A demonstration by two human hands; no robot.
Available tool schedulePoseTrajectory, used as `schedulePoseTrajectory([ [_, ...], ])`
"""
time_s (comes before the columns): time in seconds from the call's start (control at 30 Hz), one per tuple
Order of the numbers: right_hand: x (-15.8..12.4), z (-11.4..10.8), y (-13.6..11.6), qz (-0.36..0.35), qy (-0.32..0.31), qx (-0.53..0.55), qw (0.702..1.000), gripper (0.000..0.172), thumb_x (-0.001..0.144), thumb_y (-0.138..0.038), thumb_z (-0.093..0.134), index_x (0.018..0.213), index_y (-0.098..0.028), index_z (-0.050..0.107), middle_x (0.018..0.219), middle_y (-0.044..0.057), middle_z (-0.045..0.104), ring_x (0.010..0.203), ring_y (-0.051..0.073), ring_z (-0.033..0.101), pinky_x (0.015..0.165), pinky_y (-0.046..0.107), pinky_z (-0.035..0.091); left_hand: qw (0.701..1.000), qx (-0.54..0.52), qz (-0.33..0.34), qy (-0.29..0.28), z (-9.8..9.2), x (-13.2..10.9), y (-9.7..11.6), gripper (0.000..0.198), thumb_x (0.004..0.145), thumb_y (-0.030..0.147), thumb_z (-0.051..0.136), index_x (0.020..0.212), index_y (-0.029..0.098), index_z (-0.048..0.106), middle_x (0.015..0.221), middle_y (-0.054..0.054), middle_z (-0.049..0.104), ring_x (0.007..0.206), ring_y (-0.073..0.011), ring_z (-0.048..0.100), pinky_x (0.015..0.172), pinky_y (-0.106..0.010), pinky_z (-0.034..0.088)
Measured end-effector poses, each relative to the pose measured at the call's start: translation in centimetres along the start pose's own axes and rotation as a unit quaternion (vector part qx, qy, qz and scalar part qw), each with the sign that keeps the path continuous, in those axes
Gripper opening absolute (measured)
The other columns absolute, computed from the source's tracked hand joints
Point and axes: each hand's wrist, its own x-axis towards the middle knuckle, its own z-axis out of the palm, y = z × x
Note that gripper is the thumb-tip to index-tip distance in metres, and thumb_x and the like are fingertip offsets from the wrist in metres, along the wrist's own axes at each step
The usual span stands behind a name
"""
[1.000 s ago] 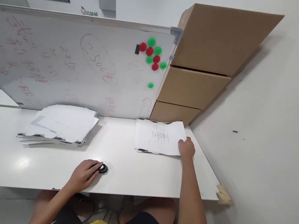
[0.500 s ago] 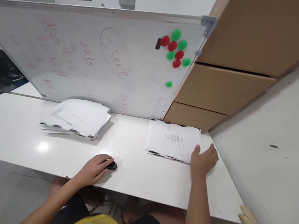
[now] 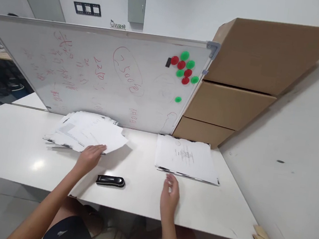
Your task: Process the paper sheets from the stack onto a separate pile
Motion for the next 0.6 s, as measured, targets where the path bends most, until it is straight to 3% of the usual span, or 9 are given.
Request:
schedulePoseTrajectory([
  [0.1,-2.3,4.4,-2.9,0.115,-0.169,0.135,0.97,0.049,0.077,-0.056,0.062,0.112,-0.021,0.061,0.109,0.011,0.069,0.099,0.026,0.064,0.086,0.04,0.048,0.997,0.0,0.082,0.003,0.3,-0.3,3.2,0.039,0.088,0.002,0.038,0.114,0.016,0.063,0.116,-0.011,0.069,0.108,-0.021,0.065,0.084,-0.036,0.049],
  [0.17,-3.7,7.5,-4.3,0.191,-0.272,0.221,0.917,0.049,0.076,-0.054,0.066,0.113,-0.023,0.062,0.113,0.01,0.07,0.1,0.026,0.065,0.084,0.039,0.049,0.991,0.001,0.13,-0.003,0.5,-0.4,4.6,0.039,0.089,0.001,0.038,0.116,0.016,0.062,0.119,-0.011,0.068,0.11,-0.021,0.064,0.085,-0.036,0.05],
  [0.23,-4.4,10.3,-5.0,0.232,-0.325,0.294,0.868,0.045,0.075,-0.051,0.069,0.108,-0.021,0.064,0.112,0.01,0.071,0.101,0.025,0.065,0.086,0.038,0.05,0.986,-0.006,0.168,-0.015,0.5,-0.6,5.2,0.038,0.091,0.003,0.038,0.118,0.016,0.061,0.12,-0.01,0.067,0.111,-0.0208,0.063,0.086,-0.035,0.05],
  [0.3,-4.2,12.5,-4.9,0.25,-0.327,0.335,0.848,0.04,0.071,-0.045,0.073,0.101,-0.019,0.066,0.106,0.009,0.073,0.1,0.026,0.066,0.086,0.038,0.05,0.98,-0.024,0.195,-0.035,0.4,-0.8,5.1,0.037,0.092,0.006,0.039,0.12,0.018,0.06,0.122,-0.009,0.067,0.114,-0.0202,0.062,0.089,-0.036,0.05],
  [0.4,-2.7,14.8,-3.9,0.274,-0.288,0.325,0.858,0.037,0.062,-0.031,0.077,0.095,-0.018,0.066,0.094,0.008,0.075,0.092,0.028,0.068,0.082,0.04,0.052,0.98,-0.032,0.181,-0.077,-0.2,-1.1,4.0,0.044,0.091,0.006,0.039,0.129,0.021,0.055,0.129,-0.008,0.062,0.125,-0.0202,0.054,0.098,-0.037,0.047],
  [0.6,-0.1,17.2,-2.1,0.247,-0.233,0.263,0.903,0.031,0.054,-0.021,0.07,0.085,-0.019,0.066,0.083,0.007,0.075,0.086,0.03,0.069,0.079,0.039,0.052,0.995,0.05,-0.013,-0.086,-1.2,-2.4,-1.1,0.072,0.071,-0.003,0.038,0.141,0.014,0.045,0.147,-0.014,0.043,0.14,-0.0299,0.034,0.108,-0.048,0.038],
])
